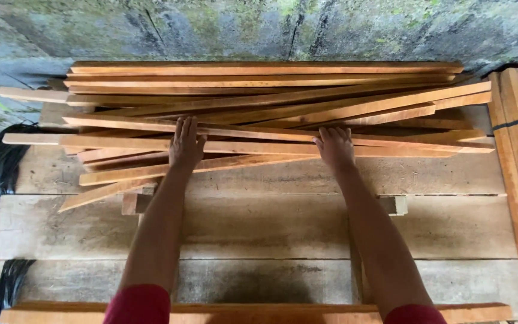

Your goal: The person repeatedly picks up individual wooden planks from a pile and places them onto a wooden workbench. They handle the planks one by one, moving them from a disorganized stack to a more organized arrangement on the bench.

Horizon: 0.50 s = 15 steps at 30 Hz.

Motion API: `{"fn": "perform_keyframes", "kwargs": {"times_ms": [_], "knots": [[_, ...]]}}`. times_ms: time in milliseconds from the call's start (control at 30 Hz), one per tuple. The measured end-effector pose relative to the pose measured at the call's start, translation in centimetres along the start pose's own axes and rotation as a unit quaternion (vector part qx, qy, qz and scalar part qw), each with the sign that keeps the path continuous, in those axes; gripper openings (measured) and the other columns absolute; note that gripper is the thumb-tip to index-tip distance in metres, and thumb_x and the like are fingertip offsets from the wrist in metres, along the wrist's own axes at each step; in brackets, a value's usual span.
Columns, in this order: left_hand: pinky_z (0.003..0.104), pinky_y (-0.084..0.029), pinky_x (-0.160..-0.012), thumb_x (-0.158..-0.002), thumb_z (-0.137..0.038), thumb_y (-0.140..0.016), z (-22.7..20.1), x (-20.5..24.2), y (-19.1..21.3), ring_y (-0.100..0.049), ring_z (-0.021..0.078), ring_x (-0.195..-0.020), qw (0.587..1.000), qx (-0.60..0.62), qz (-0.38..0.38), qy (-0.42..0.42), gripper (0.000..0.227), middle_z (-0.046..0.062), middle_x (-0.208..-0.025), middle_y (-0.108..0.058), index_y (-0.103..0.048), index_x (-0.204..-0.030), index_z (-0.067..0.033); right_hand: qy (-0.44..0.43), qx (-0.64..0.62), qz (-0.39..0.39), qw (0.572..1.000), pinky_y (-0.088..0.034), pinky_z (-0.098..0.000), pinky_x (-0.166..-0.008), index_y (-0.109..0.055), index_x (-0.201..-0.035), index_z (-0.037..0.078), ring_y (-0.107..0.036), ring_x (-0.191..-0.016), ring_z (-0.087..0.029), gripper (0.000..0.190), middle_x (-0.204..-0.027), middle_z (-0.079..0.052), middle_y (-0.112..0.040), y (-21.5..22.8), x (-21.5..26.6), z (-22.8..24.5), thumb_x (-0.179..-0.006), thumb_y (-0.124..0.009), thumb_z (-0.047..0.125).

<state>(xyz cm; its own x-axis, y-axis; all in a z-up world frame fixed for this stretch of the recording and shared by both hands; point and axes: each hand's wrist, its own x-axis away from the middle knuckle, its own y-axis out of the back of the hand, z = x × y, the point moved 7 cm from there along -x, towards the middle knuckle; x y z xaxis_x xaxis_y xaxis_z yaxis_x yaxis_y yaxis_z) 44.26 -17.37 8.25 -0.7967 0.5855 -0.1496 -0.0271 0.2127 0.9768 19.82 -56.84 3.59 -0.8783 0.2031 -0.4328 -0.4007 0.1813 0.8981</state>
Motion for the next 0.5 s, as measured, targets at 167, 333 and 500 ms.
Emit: {"fn": "perform_keyframes", "kwargs": {"times_ms": [167,333,500], "knots": [[0.048,-0.063,-0.086,-0.097,-0.034,-0.069,0.2,-0.1,-3.0,-0.037,0.0300,-0.147,0.996,-0.068,-0.057,0.016,0.059,0.008,-0.149,-0.047,-0.049,-0.150,-0.0170,-0.037,0.010,0.036,0.999,-0.045,-0.0658,-0.108,-0.069,-0.127,0.015,-0.071,-0.114,-0.034,0.043,-0.106,-0.011,-0.074,2.1,0.8,1.1,-0.097,-0.071,0.045],[0.044,-0.060,-0.083,-0.098,-0.039,-0.069,2.0,-1.8,-5.4,-0.032,0.0231,-0.148,0.988,-0.149,0.004,0.040,0.056,-0.001,-0.141,-0.046,-0.048,-0.149,-0.0302,-0.023,0.032,-0.011,0.999,-0.044,-0.0695,-0.106,-0.070,-0.119,0.013,-0.070,-0.113,-0.036,0.043,-0.103,-0.011,-0.072,3.9,0.2,1.9,-0.088,-0.080,0.042],[0.050,-0.050,-0.082,-0.100,-0.040,-0.061,4.6,-4.4,-9.4,-0.038,0.0269,-0.137,0.965,-0.231,0.117,0.052,0.035,0.000,-0.133,-0.056,-0.056,-0.135,-0.0331,-0.047,-0.027,0.062,0.997,-0.032,-0.0716,-0.114,-0.066,-0.119,0.014,-0.072,-0.112,-0.034,0.045,-0.105,-0.010,-0.073,-2.1,0.5,-0.5,-0.080,-0.087,0.023]]}}
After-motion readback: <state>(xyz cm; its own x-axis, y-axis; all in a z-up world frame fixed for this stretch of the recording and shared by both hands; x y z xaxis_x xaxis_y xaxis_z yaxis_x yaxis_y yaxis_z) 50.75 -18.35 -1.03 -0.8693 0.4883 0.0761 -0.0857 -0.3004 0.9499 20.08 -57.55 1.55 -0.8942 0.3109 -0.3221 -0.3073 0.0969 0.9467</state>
